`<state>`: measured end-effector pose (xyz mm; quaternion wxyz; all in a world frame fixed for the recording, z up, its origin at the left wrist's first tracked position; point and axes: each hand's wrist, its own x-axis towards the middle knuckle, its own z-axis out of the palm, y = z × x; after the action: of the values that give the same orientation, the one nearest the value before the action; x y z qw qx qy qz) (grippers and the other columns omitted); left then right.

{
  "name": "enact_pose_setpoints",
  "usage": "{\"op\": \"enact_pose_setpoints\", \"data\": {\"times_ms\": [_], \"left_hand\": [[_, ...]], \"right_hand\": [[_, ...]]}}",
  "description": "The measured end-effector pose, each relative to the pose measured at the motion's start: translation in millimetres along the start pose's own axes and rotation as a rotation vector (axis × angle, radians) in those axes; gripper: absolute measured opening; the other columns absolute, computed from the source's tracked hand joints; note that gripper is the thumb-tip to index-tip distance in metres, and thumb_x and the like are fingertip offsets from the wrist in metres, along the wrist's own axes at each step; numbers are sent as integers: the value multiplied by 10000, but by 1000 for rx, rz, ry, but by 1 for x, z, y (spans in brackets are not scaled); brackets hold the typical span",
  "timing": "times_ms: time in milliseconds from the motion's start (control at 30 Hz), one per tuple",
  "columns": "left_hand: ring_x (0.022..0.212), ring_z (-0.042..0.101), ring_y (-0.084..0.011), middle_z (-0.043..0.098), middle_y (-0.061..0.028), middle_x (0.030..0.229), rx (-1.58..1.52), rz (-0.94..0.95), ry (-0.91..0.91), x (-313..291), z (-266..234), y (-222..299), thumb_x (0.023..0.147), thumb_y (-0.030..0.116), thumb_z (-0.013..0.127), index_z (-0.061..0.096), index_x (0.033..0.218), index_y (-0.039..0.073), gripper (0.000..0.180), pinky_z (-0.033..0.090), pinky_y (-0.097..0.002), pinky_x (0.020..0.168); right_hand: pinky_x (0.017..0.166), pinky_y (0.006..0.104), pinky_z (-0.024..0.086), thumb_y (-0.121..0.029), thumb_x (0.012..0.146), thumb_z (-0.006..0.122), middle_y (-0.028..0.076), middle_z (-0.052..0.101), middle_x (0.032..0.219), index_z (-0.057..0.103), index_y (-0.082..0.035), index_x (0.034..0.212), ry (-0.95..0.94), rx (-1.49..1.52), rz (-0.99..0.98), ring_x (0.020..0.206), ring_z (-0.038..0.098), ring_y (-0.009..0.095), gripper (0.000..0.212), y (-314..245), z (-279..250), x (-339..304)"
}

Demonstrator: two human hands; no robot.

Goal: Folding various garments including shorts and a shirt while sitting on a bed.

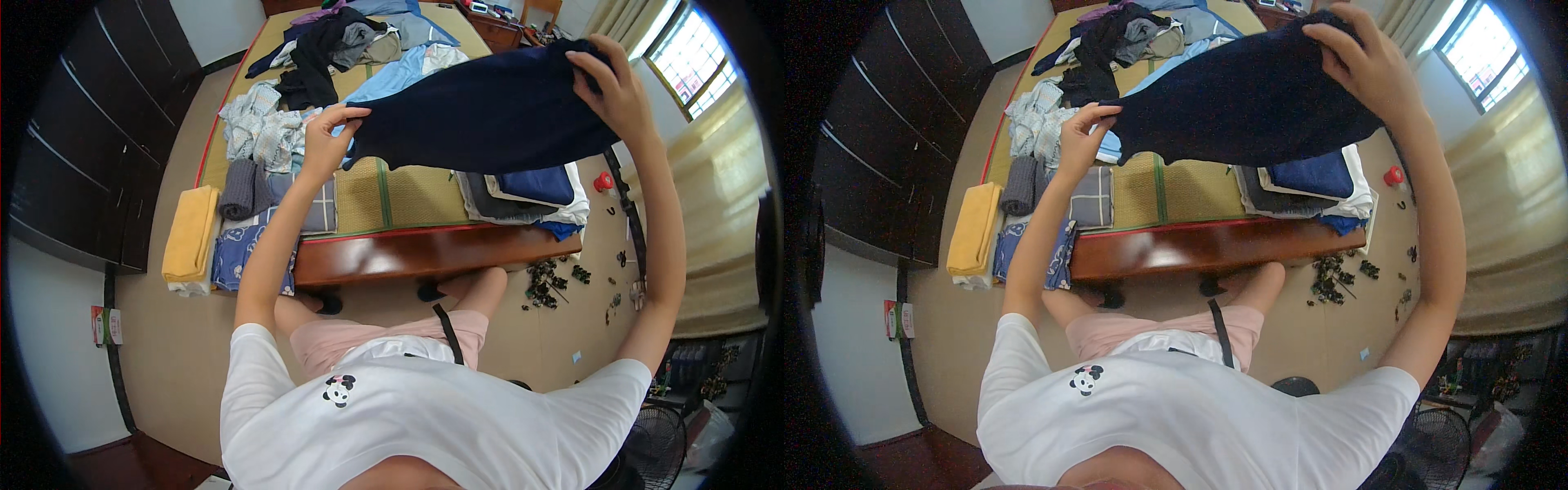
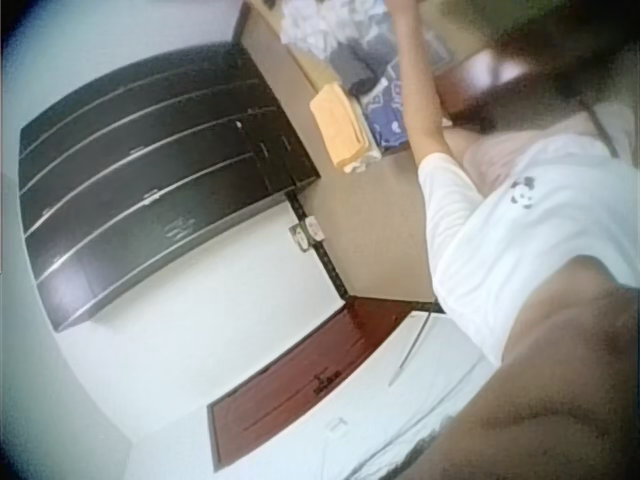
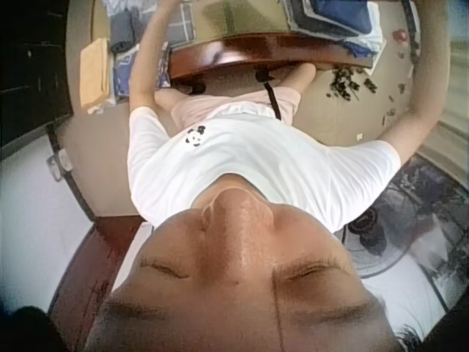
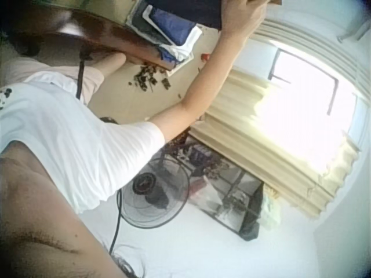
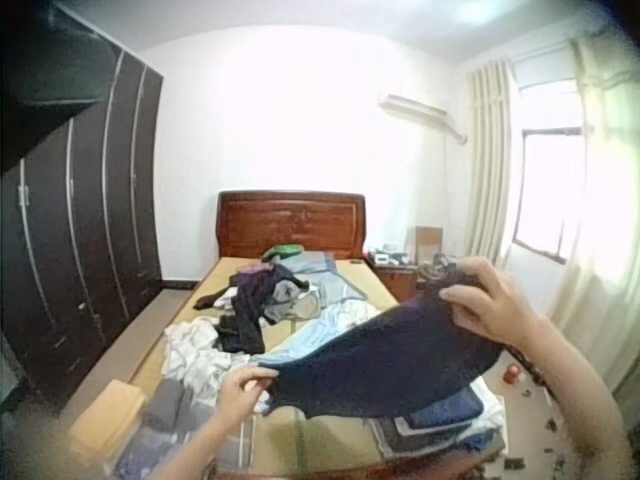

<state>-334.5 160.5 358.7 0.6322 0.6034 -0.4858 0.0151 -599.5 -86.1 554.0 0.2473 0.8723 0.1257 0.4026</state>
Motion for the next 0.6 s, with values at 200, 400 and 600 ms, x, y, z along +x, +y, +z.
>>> {"op": "enact_pose_setpoints", "data": {"times_ms": [200,400,600], "left_hand": [[794,561,-194,579,-99,885,198,177,-32,-5,1,22,707,-66,586,622,972,58,295,439,-251,688],[741,497,-246,499,-126,929,215,401,-74,-20,25,29,673,-91,601,473,1113,54,480,422,-277,631],[660,450,-159,491,-79,865,24,269,39,-42,49,10,685,-13,644,522,944,28,289,399,-238,573]], "right_hand": [[727,323,470,-100,716,637,94,499,1071,543,-190,1113,-37,-61,-9,864,559,267,418,6,-14,-30],[707,328,486,-28,686,670,138,555,1005,541,-25,1059,54,-177,-57,866,574,280,394,23,-50,-14],[714,327,488,-20,688,663,136,559,1013,527,-32,1078,37,-211,-74,881,575,275,413,24,-54,-2]]}}
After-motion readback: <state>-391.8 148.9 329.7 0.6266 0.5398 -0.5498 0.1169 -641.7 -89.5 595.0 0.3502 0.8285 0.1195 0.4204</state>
